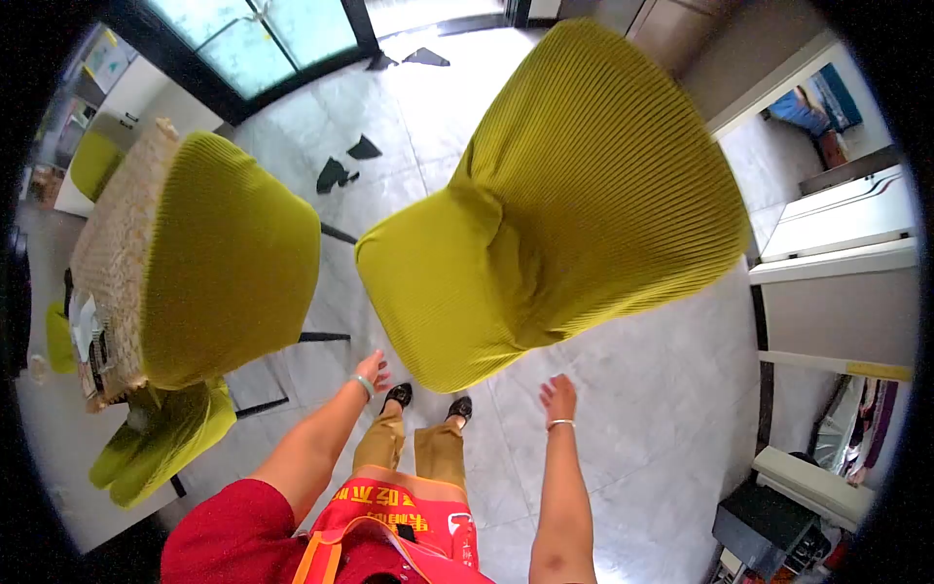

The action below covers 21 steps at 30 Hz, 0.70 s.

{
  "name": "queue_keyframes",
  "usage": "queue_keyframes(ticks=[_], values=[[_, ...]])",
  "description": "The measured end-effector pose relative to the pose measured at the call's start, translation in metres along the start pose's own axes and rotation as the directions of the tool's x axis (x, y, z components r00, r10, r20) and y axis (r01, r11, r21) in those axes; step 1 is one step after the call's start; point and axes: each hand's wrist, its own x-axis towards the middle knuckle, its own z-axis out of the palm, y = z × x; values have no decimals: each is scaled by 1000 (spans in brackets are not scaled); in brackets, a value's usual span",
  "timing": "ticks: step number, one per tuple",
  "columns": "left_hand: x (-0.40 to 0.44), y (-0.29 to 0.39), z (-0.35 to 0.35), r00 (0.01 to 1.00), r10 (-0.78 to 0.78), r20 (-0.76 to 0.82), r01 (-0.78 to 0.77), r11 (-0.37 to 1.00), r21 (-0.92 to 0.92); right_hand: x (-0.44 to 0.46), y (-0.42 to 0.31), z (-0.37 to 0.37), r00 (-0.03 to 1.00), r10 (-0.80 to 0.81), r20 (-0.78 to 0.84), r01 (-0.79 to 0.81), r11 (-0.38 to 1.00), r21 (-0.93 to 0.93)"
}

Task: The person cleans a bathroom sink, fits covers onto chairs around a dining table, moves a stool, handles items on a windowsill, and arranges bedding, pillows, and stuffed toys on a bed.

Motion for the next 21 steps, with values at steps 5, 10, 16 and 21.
queue_keyframes(ticks=[5,10,16,21], values=[[-42,9,16,997,61,57,-63,997,42,-71,-235,18,561,-813,-157,808,579,-110],[-116,18,75,956,150,251,-220,935,278,-171,-388,99,-36,-919,392,790,-267,-552],[-215,39,168,803,211,557,-265,964,17,-173,-403,153,494,-749,442,176,-412,-894],[-281,94,250,440,624,646,-718,676,-164,-192,-411,154,690,-586,426,236,-374,-897]])
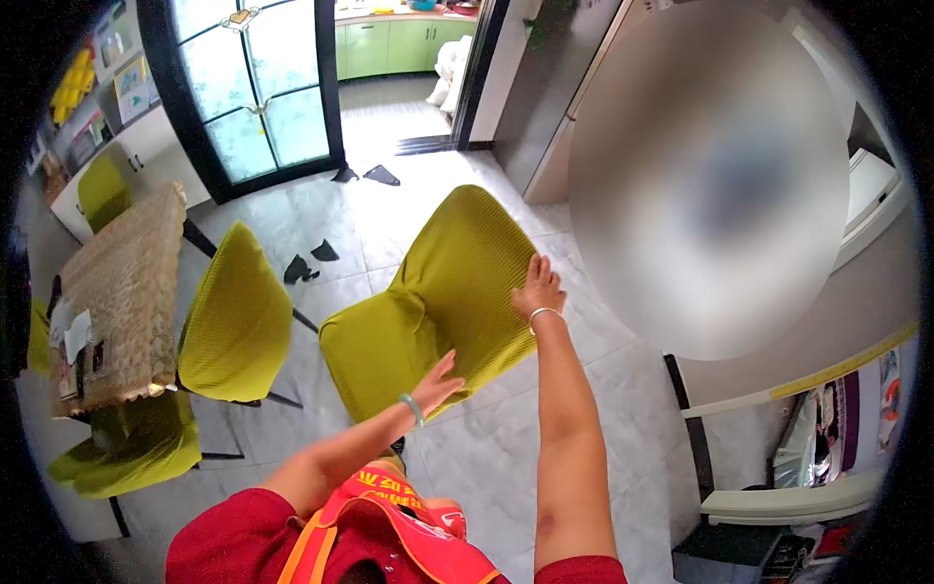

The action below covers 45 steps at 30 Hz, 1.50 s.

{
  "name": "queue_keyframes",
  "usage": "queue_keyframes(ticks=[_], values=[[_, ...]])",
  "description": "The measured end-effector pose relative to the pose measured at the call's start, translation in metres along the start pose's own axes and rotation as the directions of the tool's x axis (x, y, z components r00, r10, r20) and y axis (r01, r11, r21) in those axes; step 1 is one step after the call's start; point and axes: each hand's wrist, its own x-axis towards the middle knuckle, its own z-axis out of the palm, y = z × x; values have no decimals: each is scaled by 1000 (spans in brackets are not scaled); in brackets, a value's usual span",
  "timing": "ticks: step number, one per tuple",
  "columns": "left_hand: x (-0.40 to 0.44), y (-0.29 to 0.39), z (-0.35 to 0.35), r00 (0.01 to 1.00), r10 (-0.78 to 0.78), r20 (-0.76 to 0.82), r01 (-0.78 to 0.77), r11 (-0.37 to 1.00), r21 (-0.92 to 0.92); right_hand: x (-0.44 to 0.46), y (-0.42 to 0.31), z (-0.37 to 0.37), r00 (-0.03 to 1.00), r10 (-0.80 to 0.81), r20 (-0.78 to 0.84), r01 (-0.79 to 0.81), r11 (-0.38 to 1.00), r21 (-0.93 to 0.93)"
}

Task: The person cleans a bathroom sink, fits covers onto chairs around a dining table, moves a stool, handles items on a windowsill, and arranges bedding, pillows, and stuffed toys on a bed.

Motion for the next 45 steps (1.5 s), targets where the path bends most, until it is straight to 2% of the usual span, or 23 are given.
queue_keyframes(ticks=[1,3,4,6,9,11,12,13,15,19,22,23,25,27,30,31,32,36,38,40,41,43,45], values=[[24,10,10,986,157,53,-160,985,61,10,5,0,1000,4,-15,-4,1000,-5],[51,63,36,910,405,94,-401,797,452,27,19,3,991,-108,79,100,989,107],[63,86,50,908,406,104,-407,796,448,32,25,0,992,-98,75,90,990,106],[84,118,81,888,455,66,-372,627,684,47,31,-14,955,-215,204,186,971,152],[116,132,121,876,477,-65,-299,644,704,70,32,-38,878,-311,364,295,950,99],[145,119,134,791,602,-107,-381,622,684,95,46,-20,803,-520,292,564,821,-89],[154,110,138,790,600,-122,-339,595,729,64,32,-66,782,-541,310,586,807,-69],[163,101,142,790,598,-136,-296,566,770,82,39,-52,761,-540,359,615,776,-136],[158,103,149,821,552,-147,-264,594,760,81,48,-60,768,-534,354,565,825,18],[159,102,158,851,493,-182,-174,592,787,92,58,-66,687,-597,413,613,782,110],[160,101,155,867,472,-160,-132,528,839,115,58,-74,540,-707,457,728,665,167],[160,104,154,857,480,-187,-114,531,839,116,55,-88,440,-794,420,803,557,212],[160,99,157,886,417,-201,-145,662,736,133,53,-78,271,-914,302,884,361,296],[164,94,157,791,578,-199,-146,495,857,146,45,-79,176,-928,327,923,271,273],[169,100,166,707,645,-290,-67,469,881,166,43,-57,-45,-968,246,965,22,262],[166,102,182,717,569,-401,78,507,858,165,48,-61,-109,-965,240,970,-51,236],[172,102,187,639,593,-490,72,588,805,166,44,-70,-171,-959,226,970,-124,208],[186,112,211,400,681,-613,157,608,778,190,32,-61,-247,-887,391,933,-109,343],[191,111,214,343,700,-626,200,597,777,204,25,-61,-388,-905,173,917,-360,173],[192,109,214,290,716,-635,239,588,773,214,18,-66,-214,-976,-27,970,-216,112],[192,110,213,308,707,-637,242,589,771,224,10,-67,-271,-959,-87,954,-280,111],[193,107,216,298,693,-657,254,606,754,245,-1,-68,-373,-926,66,926,-376,-46],[194,111,216,298,712,-636,272,575,772,260,-13,-62,-358,-898,257,900,-405,-161]])
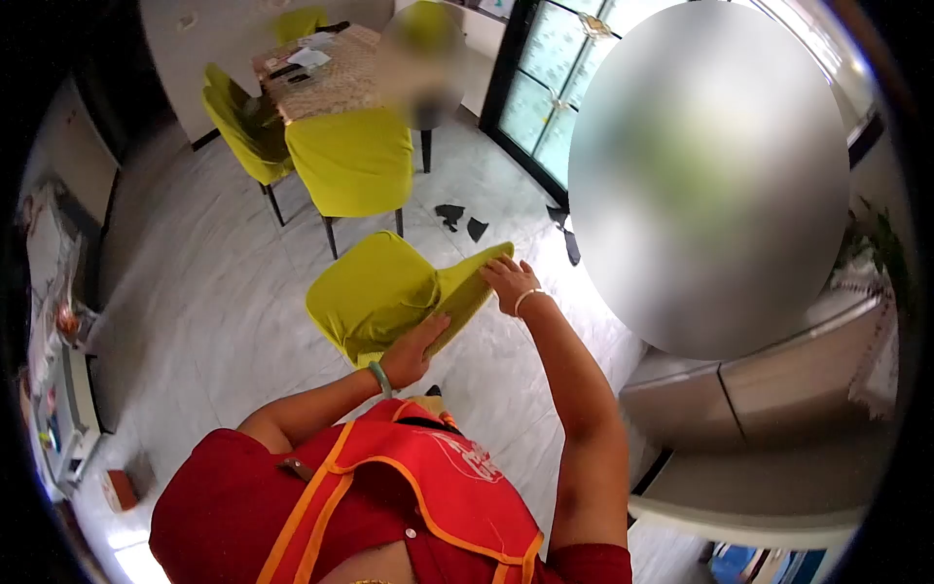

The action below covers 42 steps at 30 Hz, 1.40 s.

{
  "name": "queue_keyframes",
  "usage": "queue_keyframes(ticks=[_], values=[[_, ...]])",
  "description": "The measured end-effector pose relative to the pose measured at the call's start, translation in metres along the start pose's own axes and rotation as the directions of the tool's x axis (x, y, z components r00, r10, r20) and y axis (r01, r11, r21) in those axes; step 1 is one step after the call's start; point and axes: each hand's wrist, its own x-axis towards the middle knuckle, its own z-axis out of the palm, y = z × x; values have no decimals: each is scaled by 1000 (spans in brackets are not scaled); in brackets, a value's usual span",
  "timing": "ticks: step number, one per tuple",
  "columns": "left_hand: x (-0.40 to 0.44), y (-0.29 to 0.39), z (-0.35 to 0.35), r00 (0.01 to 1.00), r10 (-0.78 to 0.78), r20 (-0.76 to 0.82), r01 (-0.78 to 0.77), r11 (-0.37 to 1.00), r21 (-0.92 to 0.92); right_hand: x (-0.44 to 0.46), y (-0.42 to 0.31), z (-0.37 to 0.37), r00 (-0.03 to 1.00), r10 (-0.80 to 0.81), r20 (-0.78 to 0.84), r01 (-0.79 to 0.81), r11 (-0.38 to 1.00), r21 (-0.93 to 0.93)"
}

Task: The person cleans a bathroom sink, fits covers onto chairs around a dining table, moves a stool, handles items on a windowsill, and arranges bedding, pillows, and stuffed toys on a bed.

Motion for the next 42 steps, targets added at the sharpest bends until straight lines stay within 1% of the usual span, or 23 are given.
queue_keyframes(ticks=[3,4,5,7,8,9,10,11,13,14,17,18,21,24,26,27,30,32,37,38,39,41,42], values=[[3,17,-7,997,-78,-11,79,991,107,17,12,7,990,-136,-32,126,969,-211],[-1,23,-7,982,-167,-92,182,964,194,22,12,7,986,-165,-35,150,954,-261],[-5,26,-4,978,-173,-114,192,963,192,31,17,14,969,-230,-94,195,938,-286],[-10,25,4,893,-398,-211,439,872,217,47,27,31,906,-344,-248,285,927,-245],[-10,18,7,886,-403,-228,450,867,213,50,25,23,936,-326,-133,293,932,-215],[-12,12,9,882,-453,-125,469,870,151,50,24,16,953,-302,-12,295,939,-178],[-12,13,9,869,-495,-11,494,865,87,52,30,17,922,-384,-54,370,912,-176],[-10,14,8,862,-506,-14,506,858,87,53,35,18,917,-395,-50,381,908,-171],[-1,21,-5,811,-568,144,558,823,105,58,41,16,871,-491,-12,473,845,-250],[6,28,-12,774,-602,195,600,796,78,61,46,18,840,-543,-21,524,819,-233],[7,22,-12,779,-595,198,599,799,44,71,51,11,797,-603,49,596,770,-227],[8,21,-13,766,-611,198,614,787,52,79,57,17,775,-632,14,622,757,-200],[30,27,-31,695,-691,199,685,721,110,104,68,8,743,-669,-21,653,732,-194],[64,41,-50,643,-758,107,749,652,117,125,73,-41,730,-681,56,679,714,-171],[74,31,-44,763,-641,-81,646,757,98,139,88,-50,700,-712,55,711,687,-151],[81,30,-43,752,-652,-97,659,745,104,146,97,-55,687,-723,75,724,671,-159],[109,37,-36,766,-634,-110,642,744,183,146,121,-75,671,-734,108,740,653,-162],[138,54,-36,723,-685,-93,688,699,195,146,146,-85,678,-726,117,734,659,-163],[196,69,-11,779,-614,-129,627,754,194,136,217,-86,662,-746,72,745,646,-164],[212,79,-9,735,-675,-64,674,715,186,131,231,-86,680,-722,128,733,664,-151],[227,84,-3,682,-732,2,719,670,184,127,248,-81,681,-723,113,731,667,-141],[246,79,12,696,-717,24,706,691,154,112,277,-84,678,-729,98,735,667,-124],[255,76,19,749,-662,21,652,742,156,104,291,-87,698,-712,77,715,688,-123]])
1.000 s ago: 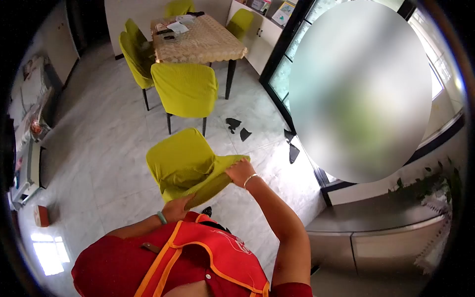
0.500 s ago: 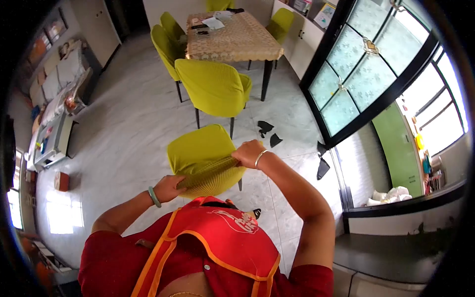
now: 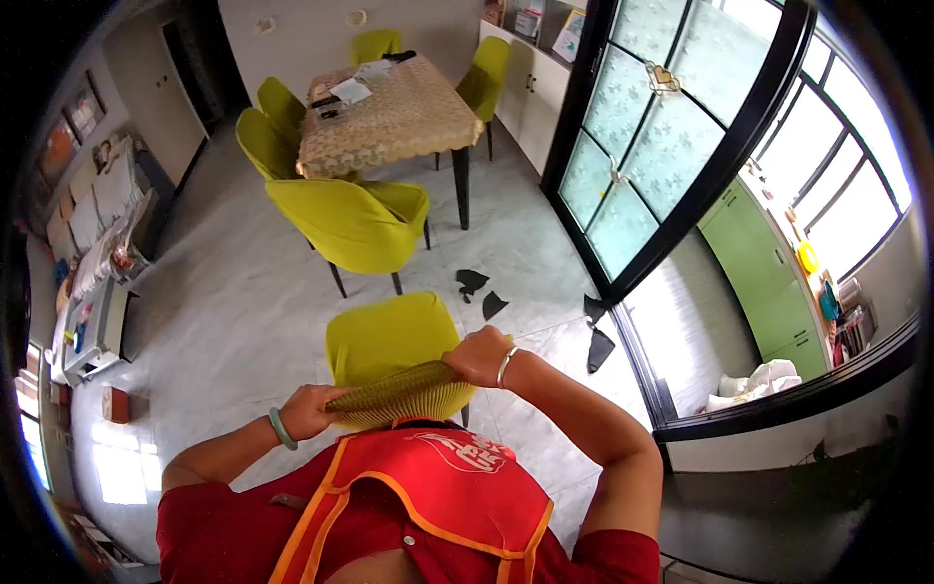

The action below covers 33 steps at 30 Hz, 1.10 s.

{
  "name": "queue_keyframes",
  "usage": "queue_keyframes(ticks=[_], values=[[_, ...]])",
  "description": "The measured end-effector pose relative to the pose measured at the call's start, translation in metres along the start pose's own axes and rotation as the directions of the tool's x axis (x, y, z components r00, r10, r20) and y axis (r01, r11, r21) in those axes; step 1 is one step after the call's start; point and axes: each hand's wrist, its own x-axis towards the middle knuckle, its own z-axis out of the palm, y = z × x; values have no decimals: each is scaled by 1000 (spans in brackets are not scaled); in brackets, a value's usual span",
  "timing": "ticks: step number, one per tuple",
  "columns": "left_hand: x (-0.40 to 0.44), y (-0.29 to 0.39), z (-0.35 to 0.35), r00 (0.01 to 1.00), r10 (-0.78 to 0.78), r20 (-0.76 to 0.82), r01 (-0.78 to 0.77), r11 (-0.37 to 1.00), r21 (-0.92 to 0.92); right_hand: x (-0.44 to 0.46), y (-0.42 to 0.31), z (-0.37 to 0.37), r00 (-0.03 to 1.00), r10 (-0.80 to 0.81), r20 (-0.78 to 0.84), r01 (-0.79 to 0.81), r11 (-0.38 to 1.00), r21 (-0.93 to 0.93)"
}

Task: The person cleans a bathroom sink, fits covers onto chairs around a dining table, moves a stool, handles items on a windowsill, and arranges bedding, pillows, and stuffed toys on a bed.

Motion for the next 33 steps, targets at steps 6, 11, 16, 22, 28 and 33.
queue_keyframes(ticks=[6,11,16,22,28,33], values=[[65,51,10,971,235,-45,-236,971,-39,-71,47,-29,993,111,-33,-114,987,-111],[145,64,0,927,368,-70,-370,928,-29,-90,104,-41,983,163,-89,-173,978,-120],[253,66,-5,901,434,-15,-435,900,-41,-90,183,-33,961,272,-44,-275,955,-109],[400,66,-24,891,446,83,-441,895,-73,-71,322,-22,963,244,-118,-256,961,-102],[515,85,-59,891,424,163,-428,904,-11,-50,432,-39,964,257,-65,-258,966,1],[580,109,-72,915,374,150,-381,925,17,-46,514,-49,971,240,-27,-240,970,-37]])
